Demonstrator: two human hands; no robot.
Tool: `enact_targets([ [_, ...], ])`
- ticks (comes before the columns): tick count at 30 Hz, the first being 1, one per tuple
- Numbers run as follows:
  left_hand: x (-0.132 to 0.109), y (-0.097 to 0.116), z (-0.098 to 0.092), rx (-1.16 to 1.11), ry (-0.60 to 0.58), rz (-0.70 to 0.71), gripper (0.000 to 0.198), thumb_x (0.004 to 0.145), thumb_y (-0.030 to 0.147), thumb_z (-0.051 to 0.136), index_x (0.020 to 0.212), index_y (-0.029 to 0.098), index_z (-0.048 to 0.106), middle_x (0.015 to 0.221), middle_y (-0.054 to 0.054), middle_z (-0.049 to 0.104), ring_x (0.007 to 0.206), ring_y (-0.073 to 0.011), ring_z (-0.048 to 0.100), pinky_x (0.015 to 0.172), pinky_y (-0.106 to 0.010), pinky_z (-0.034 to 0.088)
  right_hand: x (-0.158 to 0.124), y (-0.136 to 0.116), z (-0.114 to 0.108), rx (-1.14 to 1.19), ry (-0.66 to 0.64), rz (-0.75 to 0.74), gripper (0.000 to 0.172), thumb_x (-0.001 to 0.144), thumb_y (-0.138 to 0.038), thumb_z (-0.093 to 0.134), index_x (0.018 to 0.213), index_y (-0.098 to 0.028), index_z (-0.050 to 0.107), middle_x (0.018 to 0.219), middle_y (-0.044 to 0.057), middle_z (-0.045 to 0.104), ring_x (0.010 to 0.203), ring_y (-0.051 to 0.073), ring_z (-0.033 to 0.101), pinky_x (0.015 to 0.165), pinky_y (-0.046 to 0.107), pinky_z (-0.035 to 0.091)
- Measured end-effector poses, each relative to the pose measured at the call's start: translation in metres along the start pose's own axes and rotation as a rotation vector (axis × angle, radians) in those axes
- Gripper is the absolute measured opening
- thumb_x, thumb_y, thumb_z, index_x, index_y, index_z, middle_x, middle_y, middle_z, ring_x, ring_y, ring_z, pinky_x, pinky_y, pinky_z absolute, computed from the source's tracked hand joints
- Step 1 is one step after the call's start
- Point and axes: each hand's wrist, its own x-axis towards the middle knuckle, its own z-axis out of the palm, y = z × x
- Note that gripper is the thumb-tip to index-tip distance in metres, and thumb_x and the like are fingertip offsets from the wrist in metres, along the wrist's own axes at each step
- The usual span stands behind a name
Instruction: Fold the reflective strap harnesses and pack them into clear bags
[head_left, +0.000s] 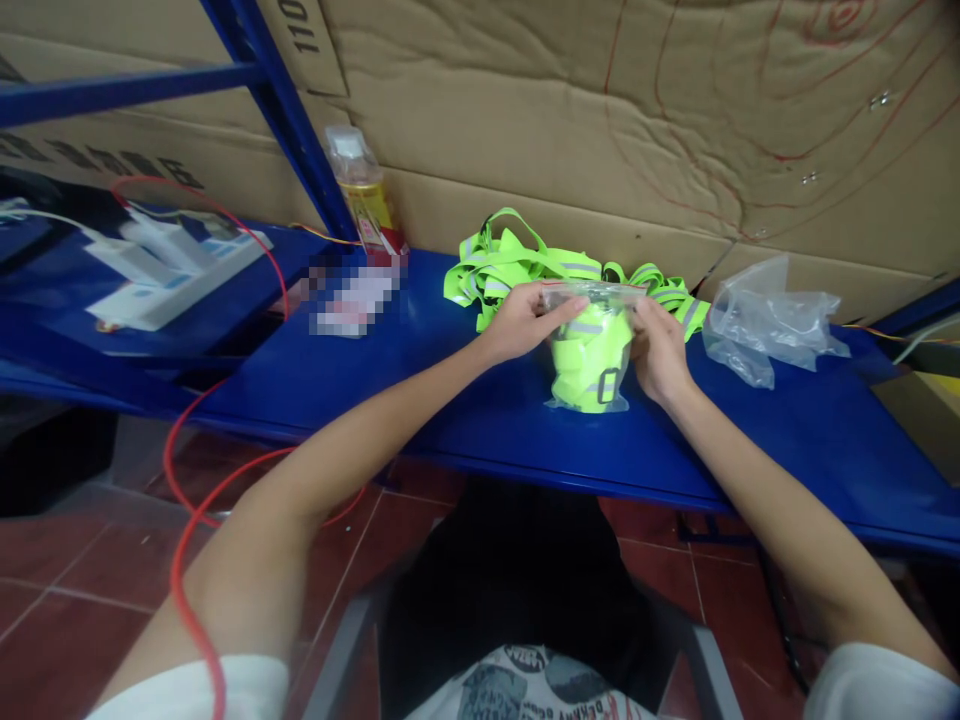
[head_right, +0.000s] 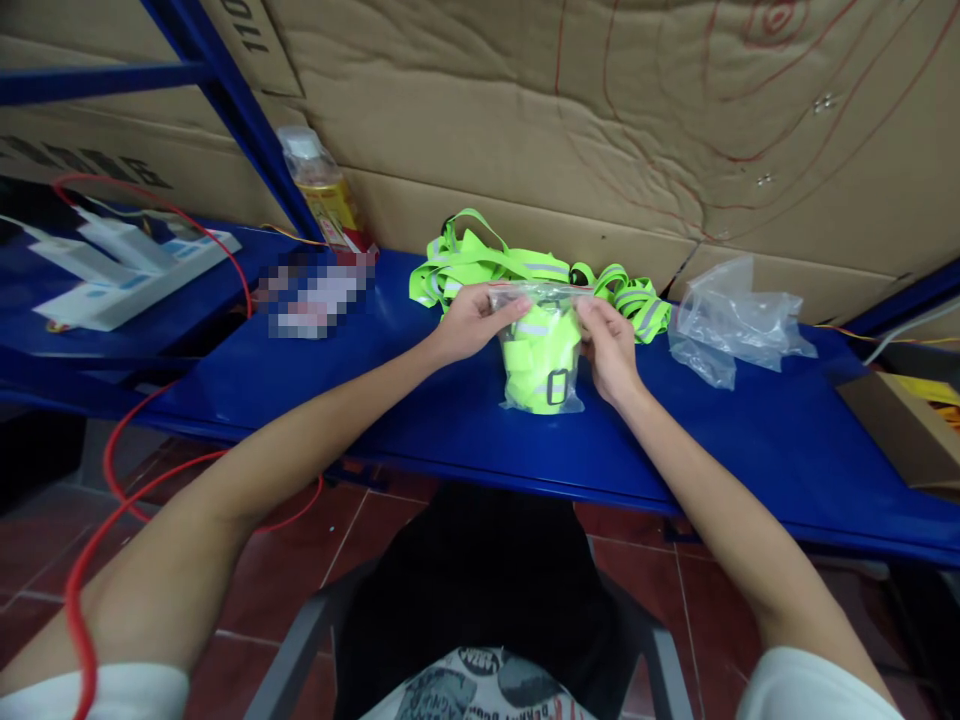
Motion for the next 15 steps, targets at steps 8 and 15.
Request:
enact_targets([
  [8, -0.003, -0.001, 0.011, -0.107, 0.06, -0.091, 0.051, 0.084, 0.068, 0.086, 0.088, 0.017, 0.079, 0.084, -0.002, 0.073, 0.077, -0.0129, 0.064, 0.07, -0.026, 0.052, -0.003, -0.005, 0.004, -0.011, 0.078, 0.003, 0.045, 0.073, -0.063, 0.095, 0.071, -0.025, 0.069, 0.067, -0.003, 0.061, 0.054, 0.01, 0.05, 0.048, 0.024, 0.044],
  [15, -0.007, -0.001, 0.012, -0.009, 0.01, -0.094, 0.048, 0.091, 0.065, 0.081, 0.086, 0.017, 0.081, 0.09, -0.005, 0.079, 0.082, -0.0149, 0.07, 0.076, -0.028, 0.054, -0.006, -0.003, 0.005, -0.067, 0.072, -0.021, 0.045, 0.076, -0.061, 0.093, 0.073, -0.025, 0.067, 0.068, -0.004, 0.062, 0.057, 0.011, 0.052, 0.05, 0.024, 0.045],
])
